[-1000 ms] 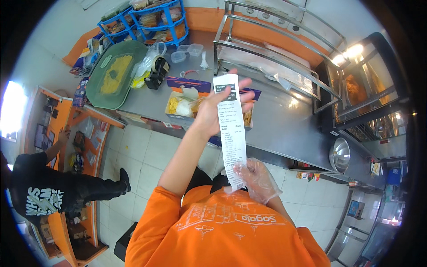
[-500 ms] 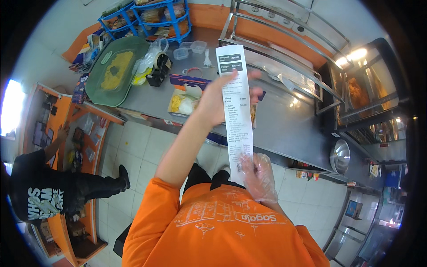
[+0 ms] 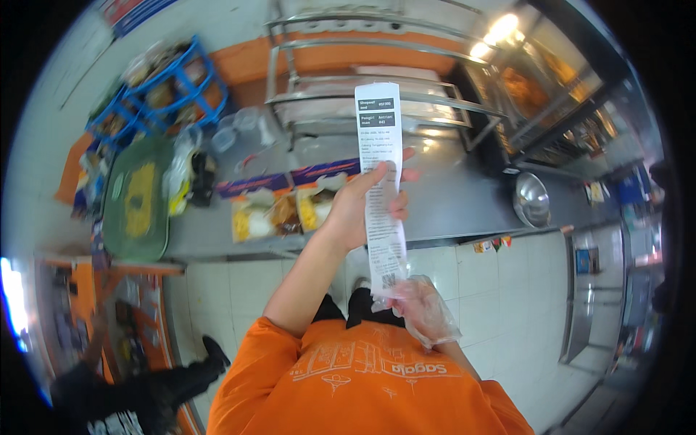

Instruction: The person assembles food orders by reading a printed receipt, cutting fried chicken on a cutting board, and placing chicken, rice, and buns into takeaway boxes. They repeatedly check the receipt, retrieve items from a heated display and a cooler, and pack multiple orders into boxes on the counter.

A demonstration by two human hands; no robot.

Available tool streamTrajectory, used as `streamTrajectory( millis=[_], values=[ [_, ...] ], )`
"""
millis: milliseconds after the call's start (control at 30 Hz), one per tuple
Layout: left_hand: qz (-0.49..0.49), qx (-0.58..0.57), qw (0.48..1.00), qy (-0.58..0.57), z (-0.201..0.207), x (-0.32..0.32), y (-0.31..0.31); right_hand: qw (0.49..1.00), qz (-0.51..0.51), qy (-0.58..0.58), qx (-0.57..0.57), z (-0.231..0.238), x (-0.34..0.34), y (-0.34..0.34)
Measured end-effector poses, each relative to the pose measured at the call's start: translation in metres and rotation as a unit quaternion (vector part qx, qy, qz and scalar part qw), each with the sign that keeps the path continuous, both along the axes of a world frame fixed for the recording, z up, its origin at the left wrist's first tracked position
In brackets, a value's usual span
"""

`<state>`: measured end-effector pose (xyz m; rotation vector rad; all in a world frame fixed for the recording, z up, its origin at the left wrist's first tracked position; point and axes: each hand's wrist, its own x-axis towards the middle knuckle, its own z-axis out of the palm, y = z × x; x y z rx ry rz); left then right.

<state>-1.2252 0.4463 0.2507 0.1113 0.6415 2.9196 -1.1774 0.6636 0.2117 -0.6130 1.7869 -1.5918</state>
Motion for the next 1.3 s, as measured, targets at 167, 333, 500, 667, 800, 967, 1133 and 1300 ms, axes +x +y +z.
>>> streamTrajectory(
  millis=[167,333,500,667,800,967,1133,1300],
  values=[
    [-0.078,-0.013,0.997,-0.024,0.008,-0.047,0.047,0.924,-0.375,0.078,-0.011,0.006,-0.08,0.082],
    [-0.109,-0.041,0.993,-0.022,0.028,-0.115,0.13,0.702,-0.544,0.452,0.084,0.043,-0.25,0.176],
    [-0.061,-0.008,0.998,0.033,0.024,-0.18,0.215,0.589,-0.529,0.605,0.08,0.086,-0.431,0.213],
    [0.059,0.001,0.998,0.022,0.044,-0.233,0.29,0.712,-0.462,0.48,0.221,0.157,-0.593,0.254],
    [0.097,0.018,0.994,0.039,0.068,-0.267,0.334,0.667,-0.299,0.605,0.316,0.19,-0.694,0.237],
    [0.123,0.036,0.989,0.074,0.085,-0.287,0.362,0.73,-0.189,0.512,0.411,0.176,-0.735,0.199],
    [0.144,0.038,0.986,0.071,0.083,-0.296,0.384,0.815,-0.213,0.436,0.315,0.181,-0.733,0.209],
    [0.093,0.051,0.99,0.091,0.083,-0.3,0.418,0.957,-0.274,0.07,-0.061,0.206,-0.688,0.241]
  ],
)
